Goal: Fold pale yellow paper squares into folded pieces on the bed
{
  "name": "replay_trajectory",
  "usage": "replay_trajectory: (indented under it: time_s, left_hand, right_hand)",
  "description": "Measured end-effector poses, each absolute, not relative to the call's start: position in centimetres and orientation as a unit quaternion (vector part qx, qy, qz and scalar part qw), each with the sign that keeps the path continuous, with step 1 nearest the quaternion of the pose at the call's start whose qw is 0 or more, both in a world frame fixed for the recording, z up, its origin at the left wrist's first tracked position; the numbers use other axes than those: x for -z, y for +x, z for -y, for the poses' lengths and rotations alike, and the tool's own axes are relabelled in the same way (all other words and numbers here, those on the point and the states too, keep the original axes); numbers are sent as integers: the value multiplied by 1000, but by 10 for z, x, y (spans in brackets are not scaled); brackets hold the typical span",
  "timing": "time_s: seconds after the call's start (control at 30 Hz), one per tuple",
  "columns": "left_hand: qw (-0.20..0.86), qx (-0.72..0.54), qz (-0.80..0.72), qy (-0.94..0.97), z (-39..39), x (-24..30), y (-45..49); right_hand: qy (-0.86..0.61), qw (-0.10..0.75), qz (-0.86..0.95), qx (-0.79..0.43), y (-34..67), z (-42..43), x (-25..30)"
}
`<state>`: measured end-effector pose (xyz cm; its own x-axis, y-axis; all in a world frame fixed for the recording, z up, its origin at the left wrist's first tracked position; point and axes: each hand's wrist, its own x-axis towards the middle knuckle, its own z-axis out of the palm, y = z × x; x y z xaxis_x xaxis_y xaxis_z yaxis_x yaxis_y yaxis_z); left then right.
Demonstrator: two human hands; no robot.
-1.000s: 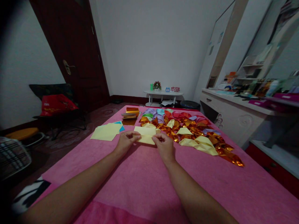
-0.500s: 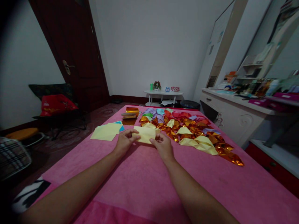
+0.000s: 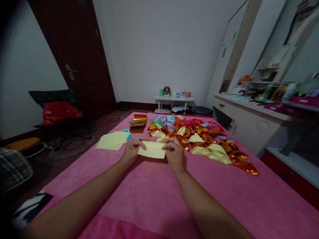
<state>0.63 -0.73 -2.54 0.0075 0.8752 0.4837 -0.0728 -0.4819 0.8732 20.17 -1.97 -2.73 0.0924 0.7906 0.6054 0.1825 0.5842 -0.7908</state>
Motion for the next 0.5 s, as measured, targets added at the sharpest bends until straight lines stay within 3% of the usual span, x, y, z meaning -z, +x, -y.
replay_trajectory:
  time_s: [0.27, 0.5]
  left_hand:
    - [431, -631, -338, 550, 5, 29, 6]
    - [531, -625, -333, 464, -1, 31, 0]
  right_hand:
    - [-423, 612, 619, -251, 202, 18, 26]
    - [-415, 548, 645, -333, 193, 28, 25]
